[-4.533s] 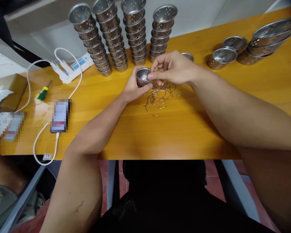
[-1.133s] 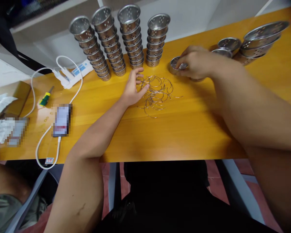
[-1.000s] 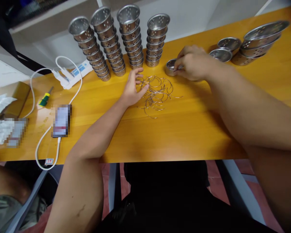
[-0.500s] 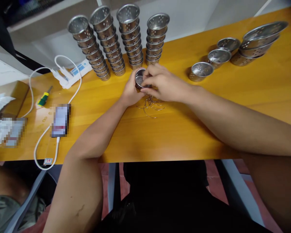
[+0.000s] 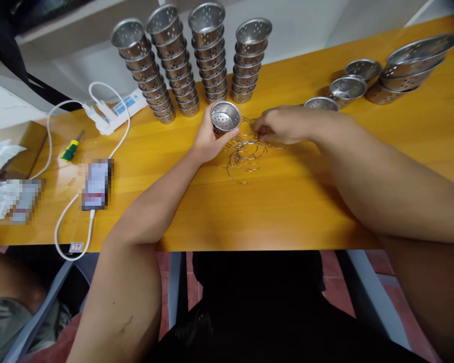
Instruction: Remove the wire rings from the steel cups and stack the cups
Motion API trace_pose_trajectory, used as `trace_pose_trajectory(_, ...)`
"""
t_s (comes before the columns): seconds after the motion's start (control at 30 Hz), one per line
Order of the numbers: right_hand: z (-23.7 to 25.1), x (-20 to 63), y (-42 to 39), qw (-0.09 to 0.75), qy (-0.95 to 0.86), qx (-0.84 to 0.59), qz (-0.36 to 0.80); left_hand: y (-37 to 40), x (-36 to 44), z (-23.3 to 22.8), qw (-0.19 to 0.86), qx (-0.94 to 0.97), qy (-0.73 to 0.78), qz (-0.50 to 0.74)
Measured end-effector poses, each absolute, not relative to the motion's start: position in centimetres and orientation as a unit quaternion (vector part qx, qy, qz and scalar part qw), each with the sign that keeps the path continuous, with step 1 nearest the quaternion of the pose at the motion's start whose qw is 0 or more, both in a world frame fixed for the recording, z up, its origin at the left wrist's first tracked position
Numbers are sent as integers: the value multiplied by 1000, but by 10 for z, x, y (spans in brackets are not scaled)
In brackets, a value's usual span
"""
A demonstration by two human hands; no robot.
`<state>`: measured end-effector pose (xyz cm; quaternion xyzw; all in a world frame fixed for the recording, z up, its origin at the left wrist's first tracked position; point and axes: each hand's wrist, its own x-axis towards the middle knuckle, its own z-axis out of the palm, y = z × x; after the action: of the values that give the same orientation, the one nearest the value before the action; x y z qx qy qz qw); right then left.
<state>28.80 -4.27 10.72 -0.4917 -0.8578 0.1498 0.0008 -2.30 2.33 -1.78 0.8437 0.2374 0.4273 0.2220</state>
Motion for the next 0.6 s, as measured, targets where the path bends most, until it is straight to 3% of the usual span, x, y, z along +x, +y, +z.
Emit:
trace_pose_trajectory(0.1, 116, 279, -43, -64, -861, -486, 131, 16, -22, -11, 228, 837, 246, 433)
trace_pose_trajectory(0.6, 113, 270, -47, -29, -881, -451, 137, 37, -21, -32, 209, 838, 273, 425)
